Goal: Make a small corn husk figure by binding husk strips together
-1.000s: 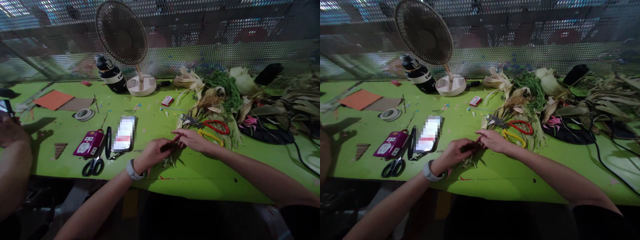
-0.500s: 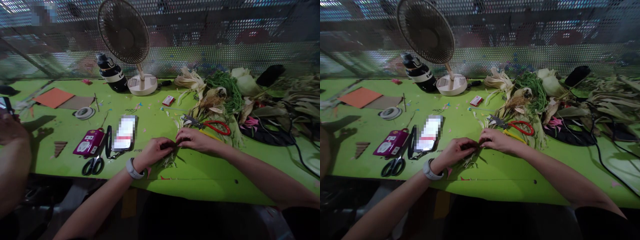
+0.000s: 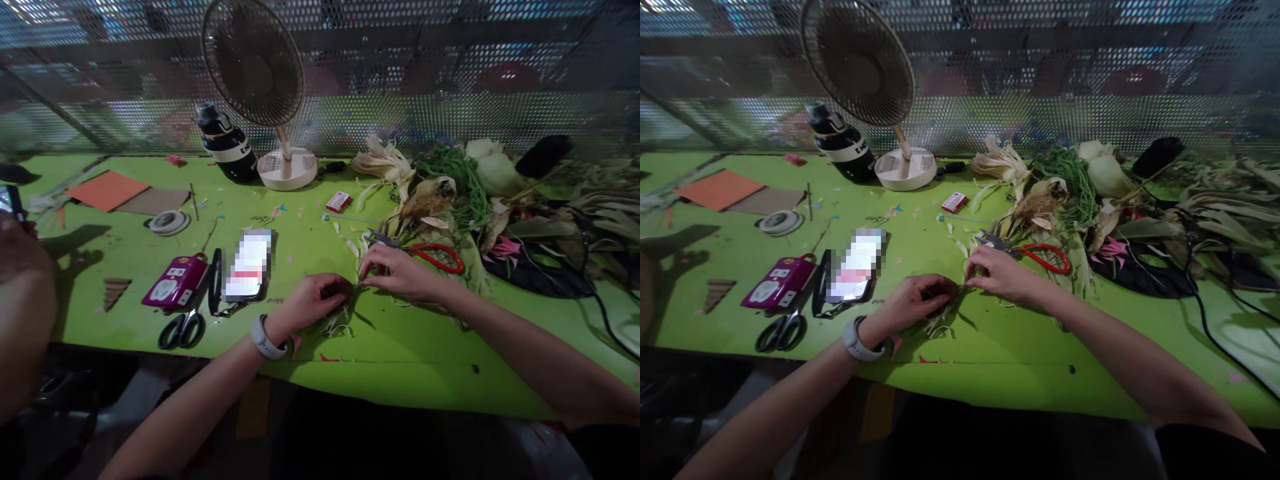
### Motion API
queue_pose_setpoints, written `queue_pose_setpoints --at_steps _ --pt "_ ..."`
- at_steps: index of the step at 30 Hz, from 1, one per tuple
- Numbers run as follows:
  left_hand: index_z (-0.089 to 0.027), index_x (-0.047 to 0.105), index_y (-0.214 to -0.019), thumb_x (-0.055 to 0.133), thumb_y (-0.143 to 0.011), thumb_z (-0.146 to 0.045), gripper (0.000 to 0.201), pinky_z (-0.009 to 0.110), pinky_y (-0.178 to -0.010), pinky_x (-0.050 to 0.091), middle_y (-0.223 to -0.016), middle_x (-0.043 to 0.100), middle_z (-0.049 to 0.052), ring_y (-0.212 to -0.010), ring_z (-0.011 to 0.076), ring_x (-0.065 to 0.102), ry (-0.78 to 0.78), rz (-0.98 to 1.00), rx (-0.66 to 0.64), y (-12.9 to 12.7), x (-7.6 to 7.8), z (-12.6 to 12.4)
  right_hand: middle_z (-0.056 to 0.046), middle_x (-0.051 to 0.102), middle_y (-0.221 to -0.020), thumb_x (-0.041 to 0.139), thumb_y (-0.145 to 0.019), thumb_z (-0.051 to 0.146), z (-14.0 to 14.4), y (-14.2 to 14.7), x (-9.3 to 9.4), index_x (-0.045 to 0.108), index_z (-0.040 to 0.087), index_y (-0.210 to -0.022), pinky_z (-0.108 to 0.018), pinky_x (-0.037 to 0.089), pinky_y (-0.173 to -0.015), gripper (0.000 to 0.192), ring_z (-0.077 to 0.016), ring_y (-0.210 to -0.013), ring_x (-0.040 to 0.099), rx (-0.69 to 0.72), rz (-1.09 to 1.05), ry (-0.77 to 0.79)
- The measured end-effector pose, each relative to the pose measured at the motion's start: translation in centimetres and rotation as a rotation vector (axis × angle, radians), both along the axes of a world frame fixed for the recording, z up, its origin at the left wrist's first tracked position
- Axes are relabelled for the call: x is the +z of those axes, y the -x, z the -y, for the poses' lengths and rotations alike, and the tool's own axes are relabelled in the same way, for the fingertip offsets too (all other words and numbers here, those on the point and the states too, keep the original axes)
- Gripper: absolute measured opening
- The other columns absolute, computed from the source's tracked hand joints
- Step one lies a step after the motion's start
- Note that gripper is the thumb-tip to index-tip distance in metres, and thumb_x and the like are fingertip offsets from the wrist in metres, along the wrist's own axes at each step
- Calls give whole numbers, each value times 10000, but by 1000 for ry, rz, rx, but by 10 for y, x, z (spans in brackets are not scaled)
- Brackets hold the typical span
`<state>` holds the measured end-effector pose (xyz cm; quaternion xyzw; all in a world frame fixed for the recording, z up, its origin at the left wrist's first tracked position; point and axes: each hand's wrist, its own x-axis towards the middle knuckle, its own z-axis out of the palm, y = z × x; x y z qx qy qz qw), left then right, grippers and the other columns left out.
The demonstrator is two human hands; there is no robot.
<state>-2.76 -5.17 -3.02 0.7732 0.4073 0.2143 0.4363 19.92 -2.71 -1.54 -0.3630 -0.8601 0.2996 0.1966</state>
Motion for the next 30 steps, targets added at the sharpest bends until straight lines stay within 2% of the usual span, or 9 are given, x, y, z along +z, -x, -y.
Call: queue_pose_setpoints --at_steps 3,7,12,15,19,23,28,30 --pt "-161 657 -994 562 -824 -213 202 283 -743 525 -924 712 57 -804 140 648 -5 -21 -5 0 0 0 -48 596 -864 659 -811 292 3 2 3 627 162 -849 -283 424 -728 139 -158 -807 545 -2 74 49" --pt "-161 663 -972 561 -819 -199 188 287 -746 523 -922 709 56 -811 140 646 -30 -22 -11 0 -1 -1 -52 609 -851 638 -829 320 6 7 -2 616 163 -859 -275 416 -697 161 -155 -771 547 -7 94 85" --pt "-162 662 -978 560 -817 -182 192 293 -745 523 -907 711 57 -810 142 645 -76 -12 -13 0 -1 0 -44 602 -806 538 -895 267 8 9 -7 609 174 -820 -298 418 -739 139 -161 -782 546 48 74 0" --pt "-156 665 -963 570 -815 -179 178 283 -733 517 -905 708 58 -798 141 641 -104 -27 16 -2 1 2 -66 592 -875 520 -904 274 13 10 -4 609 170 -850 -321 433 -755 147 -174 -813 550 51 111 -56" --pt "-142 667 -919 597 -800 -182 144 253 -683 498 -860 706 52 -737 127 628 -99 -26 46 -3 1 3 -116 560 -1070 488 -917 279 20 16 -3 583 164 -896 -351 450 -784 150 -198 -899 555 6 94 -122" --pt "-144 662 -905 592 -796 -176 133 243 -651 480 -826 701 40 -714 122 617 -115 -26 27 -3 0 3 -92 598 -947 497 -915 272 20 21 -9 556 160 -864 -322 451 -749 136 -182 -850 565 -29 -2 -41" --pt "-146 664 -923 579 -787 -152 160 257 -683 484 -854 691 43 -755 128 615 -130 -18 -7 -3 0 4 -11 590 -746 487 -917 301 19 24 -15 516 171 -860 -256 418 -593 145 -106 -563 552 -133 -62 199" --pt "-141 659 -926 576 -785 -155 164 253 -675 485 -857 687 43 -745 124 612 -108 2 -12 -3 0 5 16 563 -656 485 -917 322 21 26 -14 498 178 -843 -247 394 -559 162 -104 -521 534 -167 -56 241"
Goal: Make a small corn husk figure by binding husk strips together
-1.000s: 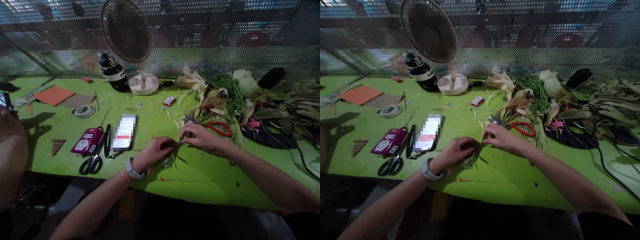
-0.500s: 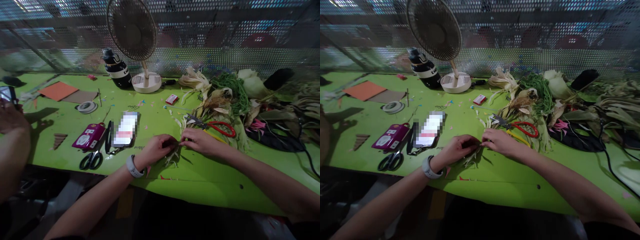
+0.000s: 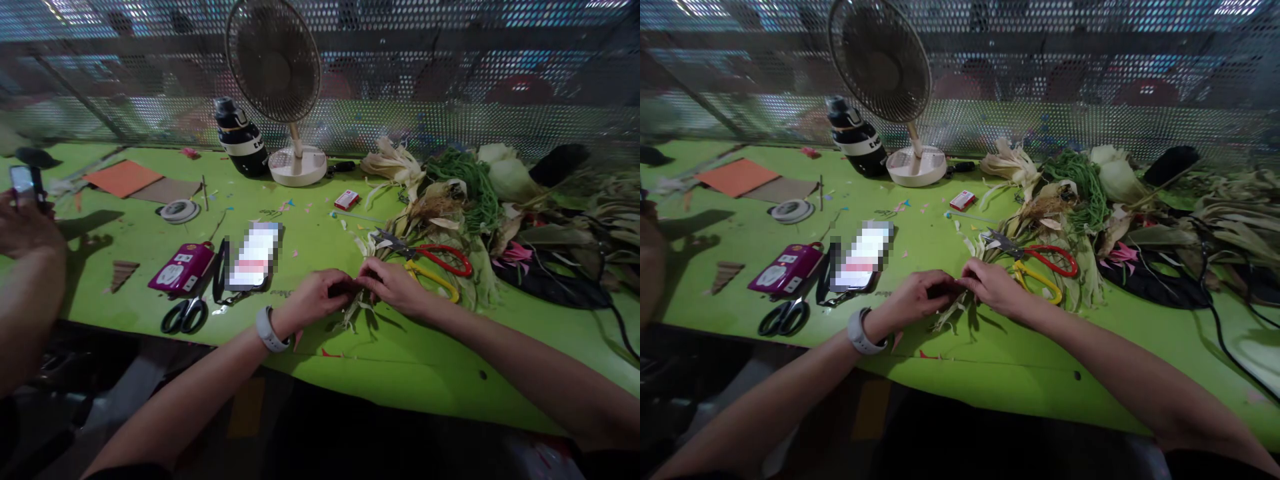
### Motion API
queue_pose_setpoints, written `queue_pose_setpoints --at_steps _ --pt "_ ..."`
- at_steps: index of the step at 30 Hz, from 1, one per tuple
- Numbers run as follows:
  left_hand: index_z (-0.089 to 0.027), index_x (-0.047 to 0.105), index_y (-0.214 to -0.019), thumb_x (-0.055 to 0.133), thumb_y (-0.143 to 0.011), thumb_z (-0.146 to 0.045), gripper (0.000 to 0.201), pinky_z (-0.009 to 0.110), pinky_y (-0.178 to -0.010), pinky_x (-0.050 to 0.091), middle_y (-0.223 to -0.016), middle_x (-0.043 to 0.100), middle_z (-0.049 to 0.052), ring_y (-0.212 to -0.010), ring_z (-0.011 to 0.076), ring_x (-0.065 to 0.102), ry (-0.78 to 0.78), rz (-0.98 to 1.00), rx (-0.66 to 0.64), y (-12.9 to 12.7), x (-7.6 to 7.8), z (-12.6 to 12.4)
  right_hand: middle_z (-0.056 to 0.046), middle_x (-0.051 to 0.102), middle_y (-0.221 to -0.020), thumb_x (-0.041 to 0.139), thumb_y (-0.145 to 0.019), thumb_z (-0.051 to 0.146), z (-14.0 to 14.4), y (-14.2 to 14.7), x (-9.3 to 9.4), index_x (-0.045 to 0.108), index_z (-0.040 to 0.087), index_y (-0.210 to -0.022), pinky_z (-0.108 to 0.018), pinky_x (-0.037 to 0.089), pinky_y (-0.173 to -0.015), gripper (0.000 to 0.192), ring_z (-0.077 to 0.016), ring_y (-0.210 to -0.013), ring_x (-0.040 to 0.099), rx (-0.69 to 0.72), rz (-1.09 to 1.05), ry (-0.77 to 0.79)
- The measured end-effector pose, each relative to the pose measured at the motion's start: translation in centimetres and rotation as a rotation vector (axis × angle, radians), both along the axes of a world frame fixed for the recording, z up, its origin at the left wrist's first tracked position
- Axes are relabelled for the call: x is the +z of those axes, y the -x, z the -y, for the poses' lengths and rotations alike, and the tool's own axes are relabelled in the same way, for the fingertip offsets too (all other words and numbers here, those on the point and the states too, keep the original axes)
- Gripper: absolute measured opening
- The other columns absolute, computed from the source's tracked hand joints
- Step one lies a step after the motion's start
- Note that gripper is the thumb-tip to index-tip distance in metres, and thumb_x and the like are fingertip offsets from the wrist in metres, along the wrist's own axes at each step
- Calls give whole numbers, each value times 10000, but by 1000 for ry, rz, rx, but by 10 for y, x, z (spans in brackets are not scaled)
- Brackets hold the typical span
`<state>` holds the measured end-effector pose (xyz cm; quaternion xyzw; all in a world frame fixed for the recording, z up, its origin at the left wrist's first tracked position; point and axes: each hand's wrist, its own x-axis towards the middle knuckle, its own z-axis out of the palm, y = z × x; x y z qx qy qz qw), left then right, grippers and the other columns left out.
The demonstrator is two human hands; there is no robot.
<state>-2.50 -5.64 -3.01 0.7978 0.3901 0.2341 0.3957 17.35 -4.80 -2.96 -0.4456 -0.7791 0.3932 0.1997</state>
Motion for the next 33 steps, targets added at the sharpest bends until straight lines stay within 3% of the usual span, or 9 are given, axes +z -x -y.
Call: queue_pose_setpoints --at_steps 4,11,16,19,28,33 --pt "-143 644 -923 570 -777 -157 165 244 -645 476 -825 671 32 -709 116 596 -35 -12 15 0 -1 1 34 529 -586 460 -922 398 2 2 2 480 194 -823 -247 372 -548 228 -111 -518 509 -28 -14 -5" --pt "-151 616 -916 558 -809 -179 124 279 -646 466 -827 639 51 -713 146 575 -386 -236 100 -2 -6 5 44 505 -568 462 -900 481 1 2 -3 481 193 -818 -246 367 -536 301 -111 -502 500 -76 -79 24" --pt "-146 602 -965 441 -899 -176 176 320 -677 472 -844 634 73 -763 181 570 -802 -443 -43 -1 -3 11 46 492 -563 502 -870 487 -3 2 -7 485 189 -798 -240 365 -514 306 -113 -506 478 -90 -141 113" --pt "-165 592 -1009 396 -915 -154 218 304 -685 474 -918 642 78 -811 176 581 -947 -469 -90 0 -2 12 28 520 -621 531 -852 456 -5 1 -7 498 185 -794 -238 357 -512 280 -111 -537 471 -99 -131 125" --pt "-125 576 -1028 344 -928 -127 253 307 -665 488 -890 640 85 -765 170 590 -954 -481 -199 -5 -4 8 27 542 -644 536 -848 295 -6 2 -2 496 183 -786 -232 358 -520 135 -99 -523 465 -82 -101 142" --pt "-116 572 -1012 373 -921 -122 219 316 -659 481 -879 632 81 -747 173 586 -971 -527 -209 -7 -3 7 -2 577 -697 552 -838 280 -7 3 -3 524 171 -774 -239 366 -579 130 -121 -627 502 -103 -34 55"
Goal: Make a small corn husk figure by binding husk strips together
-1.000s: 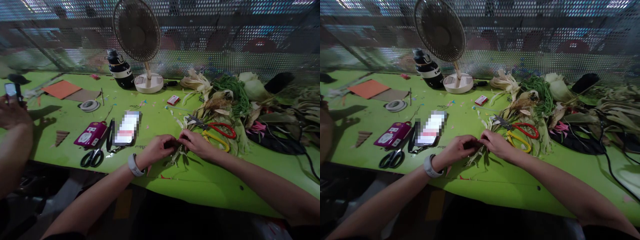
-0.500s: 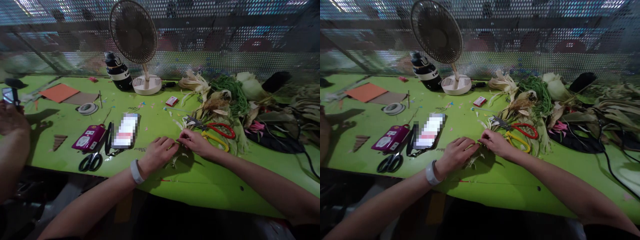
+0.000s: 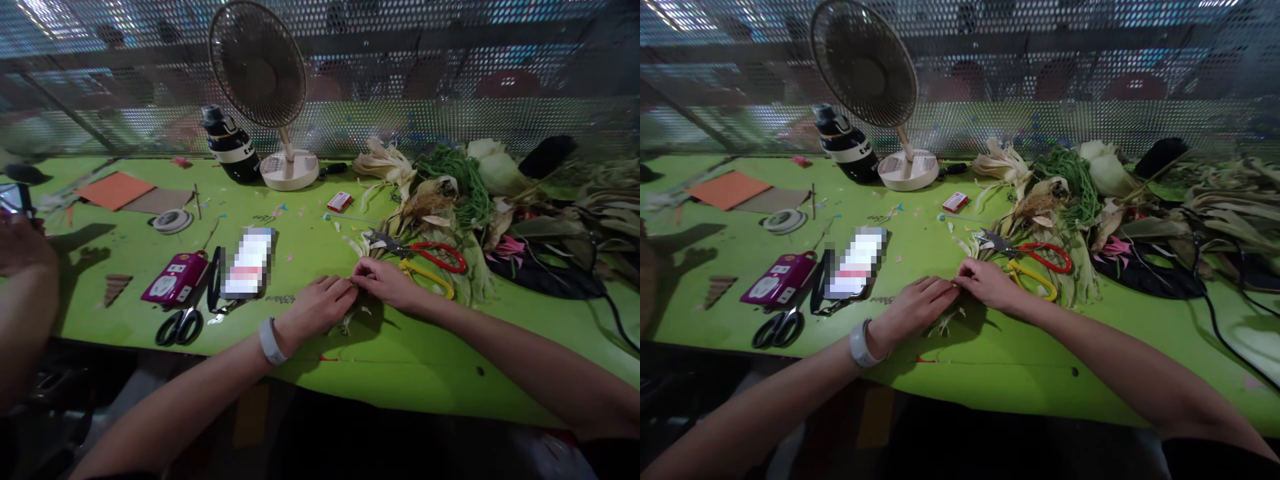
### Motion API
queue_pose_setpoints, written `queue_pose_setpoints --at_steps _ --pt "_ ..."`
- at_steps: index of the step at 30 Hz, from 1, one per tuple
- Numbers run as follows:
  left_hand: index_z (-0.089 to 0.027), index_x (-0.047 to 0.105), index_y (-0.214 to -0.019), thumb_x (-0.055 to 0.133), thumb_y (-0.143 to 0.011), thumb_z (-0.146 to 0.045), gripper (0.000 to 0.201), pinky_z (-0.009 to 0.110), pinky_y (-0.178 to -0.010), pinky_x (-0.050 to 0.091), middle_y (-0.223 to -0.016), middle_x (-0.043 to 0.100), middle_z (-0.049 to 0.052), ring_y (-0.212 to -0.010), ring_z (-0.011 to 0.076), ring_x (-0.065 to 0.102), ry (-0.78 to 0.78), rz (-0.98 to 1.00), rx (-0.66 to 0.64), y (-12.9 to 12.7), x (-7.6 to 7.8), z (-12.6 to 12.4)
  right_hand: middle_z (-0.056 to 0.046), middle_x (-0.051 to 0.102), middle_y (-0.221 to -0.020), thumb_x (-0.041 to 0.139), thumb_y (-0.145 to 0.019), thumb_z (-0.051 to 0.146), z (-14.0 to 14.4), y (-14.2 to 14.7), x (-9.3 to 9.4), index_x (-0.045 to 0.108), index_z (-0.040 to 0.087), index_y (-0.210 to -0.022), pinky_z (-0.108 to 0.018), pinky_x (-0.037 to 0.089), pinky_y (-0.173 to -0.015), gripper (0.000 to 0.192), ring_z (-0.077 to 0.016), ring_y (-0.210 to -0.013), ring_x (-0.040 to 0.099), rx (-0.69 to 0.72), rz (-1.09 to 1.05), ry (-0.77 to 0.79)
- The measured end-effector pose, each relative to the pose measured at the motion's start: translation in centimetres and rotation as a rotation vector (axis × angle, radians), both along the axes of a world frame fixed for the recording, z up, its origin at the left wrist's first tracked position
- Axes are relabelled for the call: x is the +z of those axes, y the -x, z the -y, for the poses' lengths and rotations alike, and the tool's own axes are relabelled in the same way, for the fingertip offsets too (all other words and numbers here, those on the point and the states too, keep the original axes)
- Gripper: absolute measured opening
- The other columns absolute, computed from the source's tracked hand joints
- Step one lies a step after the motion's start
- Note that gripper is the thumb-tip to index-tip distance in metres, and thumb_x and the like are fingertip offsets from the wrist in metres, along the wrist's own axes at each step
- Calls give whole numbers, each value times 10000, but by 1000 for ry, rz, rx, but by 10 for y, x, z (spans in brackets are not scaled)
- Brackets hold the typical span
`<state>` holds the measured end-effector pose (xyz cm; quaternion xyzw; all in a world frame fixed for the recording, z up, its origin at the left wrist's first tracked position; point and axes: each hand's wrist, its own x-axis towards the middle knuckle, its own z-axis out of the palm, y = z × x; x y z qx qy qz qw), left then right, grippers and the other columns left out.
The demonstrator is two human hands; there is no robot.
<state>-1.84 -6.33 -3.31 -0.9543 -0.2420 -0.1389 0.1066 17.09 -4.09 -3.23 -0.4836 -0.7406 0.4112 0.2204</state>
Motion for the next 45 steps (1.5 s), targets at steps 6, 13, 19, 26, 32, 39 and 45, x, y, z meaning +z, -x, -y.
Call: queue_pose_setpoints --at_steps 6,13,19,26,32,39,45 --pt "-103 581 -980 368 -921 -128 223 322 -634 466 -857 637 74 -715 179 566 -66 -16 1 -2 2 -1 -23 601 -735 537 -845 289 -1 -1 -1 540 167 -800 -256 382 -609 130 -138 -664 531 -8 13 -1" --pt "-118 600 -997 424 -909 -143 199 326 -672 489 -892 645 76 -761 181 583 80 47 34 1 -2 -4 -2 563 -687 570 -827 336 -1 0 0 536 168 -800 -246 385 -571 174 -123 -616 511 -38 -113 123" --pt "-150 644 -975 490 -888 -157 177 282 -713 508 -888 651 60 -783 143 597 472 326 142 2 -2 -7 10 562 -659 536 -828 254 1 -5 6 539 168 -892 -237 398 -541 107 -115 -580 523 -8 -148 211" --pt "-153 682 -916 565 -821 -115 156 289 -705 508 -839 636 54 -773 140 594 677 434 178 4 3 -12 -48 567 -872 599 -741 139 3 -11 16 620 140 -847 -248 431 -627 108 -114 -679 520 182 105 -148" --pt "-161 680 -882 578 -813 -126 127 283 -704 499 -824 646 40 -769 131 597 715 493 180 4 2 -13 -52 572 -865 586 -801 172 1 -13 9 629 142 -850 -282 427 -703 72 -143 -749 526 274 141 -251" --pt "-159 665 -840 559 -853 -219 123 263 -662 473 -764 629 28 -708 116 583 785 505 188 5 1 -18 -68 601 -897 544 -853 176 -5 -15 3 641 146 -873 -307 428 -777 103 -164 -830 548 341 116 -242" --pt "-173 650 -865 570 -833 -185 87 292 -724 463 -800 651 22 -763 134 590 704 493 214 6 0 -20 -56 600 -896 568 -823 151 -6 -16 10 640 150 -832 -293 435 -759 73 -152 -814 552 337 96 -136"
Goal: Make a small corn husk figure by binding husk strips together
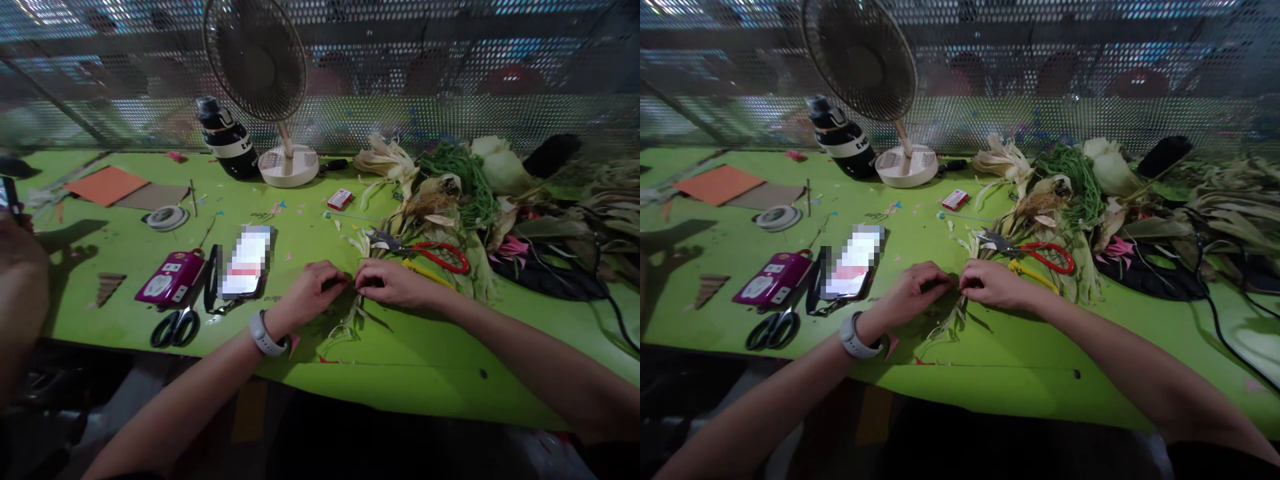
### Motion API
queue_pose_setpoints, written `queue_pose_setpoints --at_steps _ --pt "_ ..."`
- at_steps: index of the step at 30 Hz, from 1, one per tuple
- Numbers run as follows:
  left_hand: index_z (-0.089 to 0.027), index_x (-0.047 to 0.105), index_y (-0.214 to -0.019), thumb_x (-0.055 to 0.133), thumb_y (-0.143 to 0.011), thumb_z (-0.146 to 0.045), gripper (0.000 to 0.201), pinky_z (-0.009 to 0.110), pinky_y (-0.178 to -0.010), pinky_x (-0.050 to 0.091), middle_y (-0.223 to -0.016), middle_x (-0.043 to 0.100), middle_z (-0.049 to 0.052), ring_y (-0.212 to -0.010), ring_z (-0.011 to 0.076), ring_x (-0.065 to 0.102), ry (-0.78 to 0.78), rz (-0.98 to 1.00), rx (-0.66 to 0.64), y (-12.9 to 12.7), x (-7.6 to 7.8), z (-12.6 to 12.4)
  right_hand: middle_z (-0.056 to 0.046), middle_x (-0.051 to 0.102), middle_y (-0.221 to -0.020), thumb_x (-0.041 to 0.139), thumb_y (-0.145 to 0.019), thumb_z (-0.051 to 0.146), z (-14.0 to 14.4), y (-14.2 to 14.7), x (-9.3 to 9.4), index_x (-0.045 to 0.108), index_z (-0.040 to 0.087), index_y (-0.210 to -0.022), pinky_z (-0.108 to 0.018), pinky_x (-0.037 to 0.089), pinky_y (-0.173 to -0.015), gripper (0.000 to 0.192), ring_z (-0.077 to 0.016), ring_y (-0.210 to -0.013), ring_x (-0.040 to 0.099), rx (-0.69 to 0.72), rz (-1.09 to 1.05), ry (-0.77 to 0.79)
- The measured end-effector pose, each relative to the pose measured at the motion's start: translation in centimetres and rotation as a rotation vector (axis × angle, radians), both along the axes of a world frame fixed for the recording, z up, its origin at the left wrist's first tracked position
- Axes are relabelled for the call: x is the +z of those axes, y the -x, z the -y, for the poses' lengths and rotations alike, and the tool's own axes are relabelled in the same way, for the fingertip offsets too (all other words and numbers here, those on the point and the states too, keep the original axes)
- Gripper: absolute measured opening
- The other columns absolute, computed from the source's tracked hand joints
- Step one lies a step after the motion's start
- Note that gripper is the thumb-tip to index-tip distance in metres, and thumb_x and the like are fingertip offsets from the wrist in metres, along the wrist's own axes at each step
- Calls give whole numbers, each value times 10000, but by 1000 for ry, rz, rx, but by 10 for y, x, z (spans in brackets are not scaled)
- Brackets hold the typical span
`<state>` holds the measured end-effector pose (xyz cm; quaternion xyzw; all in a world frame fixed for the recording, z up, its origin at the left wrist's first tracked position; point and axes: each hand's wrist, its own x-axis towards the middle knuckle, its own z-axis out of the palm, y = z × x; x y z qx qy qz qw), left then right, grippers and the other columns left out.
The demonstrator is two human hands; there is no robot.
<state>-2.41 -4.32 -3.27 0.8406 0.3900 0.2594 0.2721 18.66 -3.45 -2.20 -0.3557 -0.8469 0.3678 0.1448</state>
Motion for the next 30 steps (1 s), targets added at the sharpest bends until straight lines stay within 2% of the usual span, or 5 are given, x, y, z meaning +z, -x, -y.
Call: queue_pose_setpoints --at_steps 4,7,13,22,30 --pt "-176 638 -895 569 -813 -174 108 326 -778 443 -849 646 31 -833 153 581 -156 19 33 1 5 7 -50 591 -900 567 -792 111 -1 0 0 644 148 -837 -290 438 -757 97 -147 -812 548 -9 4 39" --pt "-195 670 -854 616 -770 -235 108 361 -813 416 -858 627 36 -841 167 564 -329 -12 -3 1 9 13 -48 593 -907 561 -775 93 -1 -1 -2 647 152 -848 -291 440 -769 127 -145 -820 552 -11 -8 42" --pt "-233 699 -730 649 -767 -290 84 370 -890 390 -783 619 5 -770 145 537 -556 -79 -14 0 5 18 -48 606 -895 572 -750 77 -2 -2 -7 649 145 -837 -291 442 -770 135 -147 -814 560 -22 -48 34" --pt "-251 709 -773 626 -810 -296 101 376 -888 352 -765 610 0 -750 143 509 -634 -161 6 3 3 17 -42 600 -895 573 -764 105 -3 -3 -8 647 161 -838 -295 444 -773 119 -147 -817 566 -18 -44 37" --pt "-219 700 -856 604 -828 -297 127 363 -862 348 -813 614 23 -786 155 519 -558 -209 30 0 4 15 -46 590 -895 572 -760 111 -3 -3 -7 650 151 -865 -292 434 -776 137 -149 -820 556 1 -33 16"
